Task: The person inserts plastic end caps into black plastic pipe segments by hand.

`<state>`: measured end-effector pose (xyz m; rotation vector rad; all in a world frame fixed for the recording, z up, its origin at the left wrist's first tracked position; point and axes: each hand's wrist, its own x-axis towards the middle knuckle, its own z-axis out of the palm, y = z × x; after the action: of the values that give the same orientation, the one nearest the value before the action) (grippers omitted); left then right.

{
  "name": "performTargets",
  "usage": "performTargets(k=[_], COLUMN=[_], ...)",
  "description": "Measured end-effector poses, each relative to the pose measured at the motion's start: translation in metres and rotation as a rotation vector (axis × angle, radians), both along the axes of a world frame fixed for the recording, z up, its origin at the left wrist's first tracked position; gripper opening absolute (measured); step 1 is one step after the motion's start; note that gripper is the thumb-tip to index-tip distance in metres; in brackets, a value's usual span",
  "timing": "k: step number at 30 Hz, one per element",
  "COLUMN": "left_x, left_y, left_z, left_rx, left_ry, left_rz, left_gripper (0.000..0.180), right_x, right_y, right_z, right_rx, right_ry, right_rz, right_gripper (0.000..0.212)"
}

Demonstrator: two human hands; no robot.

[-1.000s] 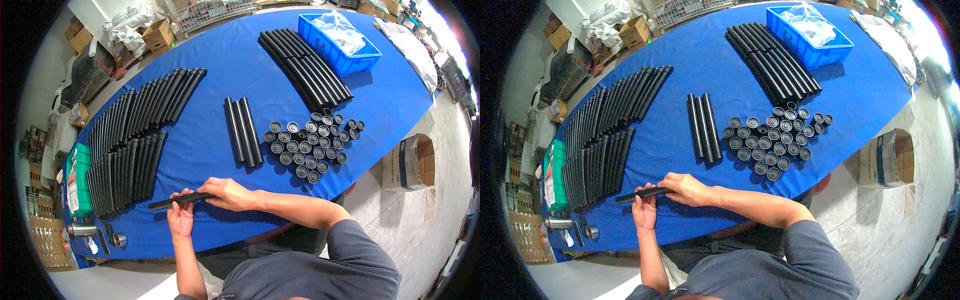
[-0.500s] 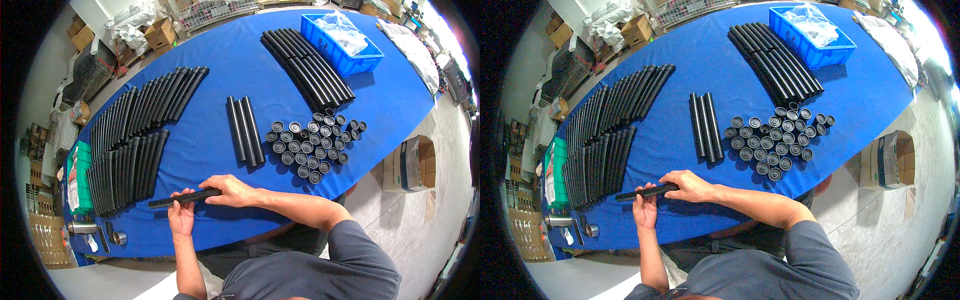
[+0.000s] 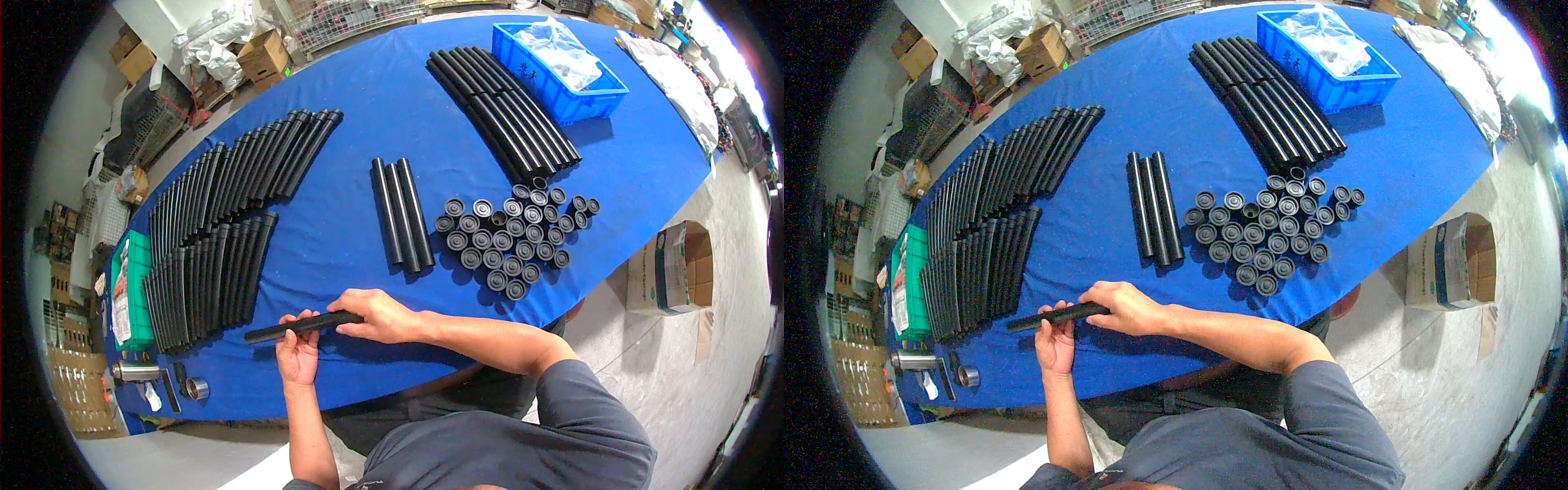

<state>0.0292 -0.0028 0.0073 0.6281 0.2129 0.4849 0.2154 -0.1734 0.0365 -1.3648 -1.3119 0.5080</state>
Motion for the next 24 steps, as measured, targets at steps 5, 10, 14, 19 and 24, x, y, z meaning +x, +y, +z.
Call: performTargets(k=[5,10,14,19,24], left_x=[-0.003,0.001,0.001,-0.002,0.003], left_y=[0.0,-0.001,-0.002,-0.003,-0.006], left_z=[0.002,0.0,-0.001,-0.002,0.003], left_rx=[0.027,0.002,-0.012,-0.031,-0.036], left_ry=[0.034,0.016,0.048,0.022,0.05], left_rz=[0.016,0.019,0.017,0.027,-0.001], left_gripper=[0.032,0.032,0.029,0.03,0.03], right_x=[0.007,0.002,0.006,0.001,0.005], right_y=[0.003,0.003,0.003,0.002,0.005], right_z=[0.014,0.001,0.005,0.005,-0.004], right_rx=[-0.418,-0.068,-0.184,0.006,-0.213], right_ry=[0.601,0.168,0.216,-0.004,0.289], right_rz=[0.232,0.031,0.025,-0.005,0.027], right_gripper=[0.034,0.037,0.037,0.032,0.035])
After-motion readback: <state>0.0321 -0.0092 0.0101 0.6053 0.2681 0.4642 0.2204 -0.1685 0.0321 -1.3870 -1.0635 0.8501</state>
